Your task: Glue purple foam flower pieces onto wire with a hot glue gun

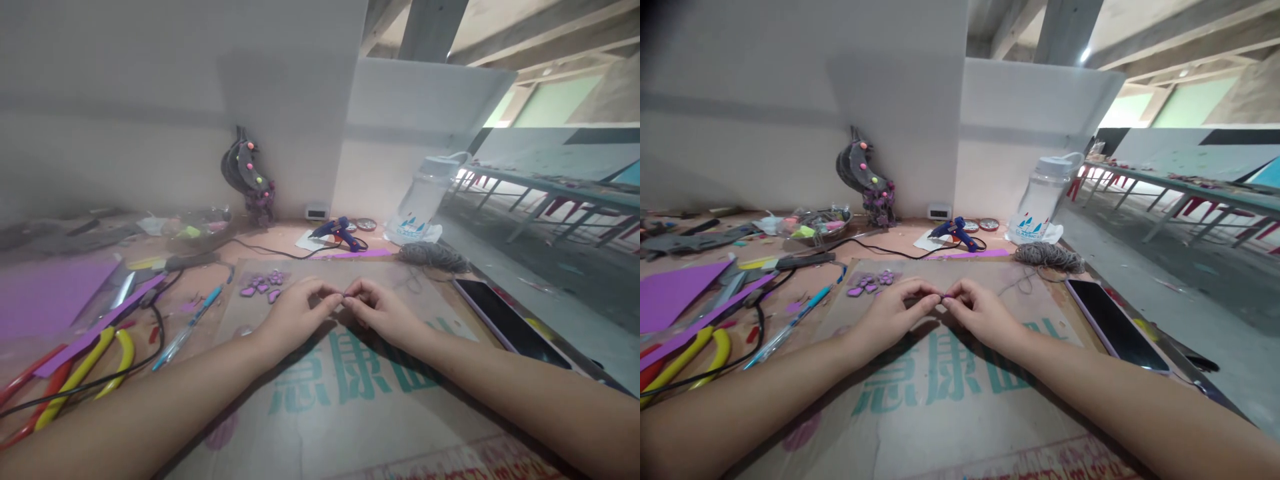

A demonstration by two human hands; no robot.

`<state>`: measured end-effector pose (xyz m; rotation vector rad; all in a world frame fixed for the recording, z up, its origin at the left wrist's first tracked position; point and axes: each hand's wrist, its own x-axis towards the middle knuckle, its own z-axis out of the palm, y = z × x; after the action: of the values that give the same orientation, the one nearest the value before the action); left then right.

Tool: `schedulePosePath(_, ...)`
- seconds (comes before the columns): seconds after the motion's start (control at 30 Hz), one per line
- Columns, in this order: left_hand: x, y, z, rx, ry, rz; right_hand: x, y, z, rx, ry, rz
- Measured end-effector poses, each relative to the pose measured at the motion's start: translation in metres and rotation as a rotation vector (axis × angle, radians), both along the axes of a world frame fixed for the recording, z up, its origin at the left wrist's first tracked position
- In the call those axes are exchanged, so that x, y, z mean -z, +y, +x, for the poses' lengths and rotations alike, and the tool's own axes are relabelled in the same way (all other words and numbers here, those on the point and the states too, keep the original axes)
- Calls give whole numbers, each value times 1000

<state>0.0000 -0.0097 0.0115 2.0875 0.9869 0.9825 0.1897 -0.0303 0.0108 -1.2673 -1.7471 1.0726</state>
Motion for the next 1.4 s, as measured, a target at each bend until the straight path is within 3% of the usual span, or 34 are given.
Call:
schedulePosePath(0.3, 0, -1, 1, -17, 41, 6, 0, 1, 0, -28, -152, 118)
schedulePosePath(0.57, 0, 1, 0, -30, 19, -4, -1, -1, 0, -43, -41, 44)
schedulePosePath(0.93, 13, 9, 0, -90, -254, -180, -1, -1, 1, -18, 25, 40)
schedulePosePath(1.2, 7, 7, -1, -77, -107, -133, 0, -1, 1, -22, 27, 45)
schedulePosePath(1.4, 4, 4, 1, 18, -61, -139, 1, 1, 4, 36, 54, 51)
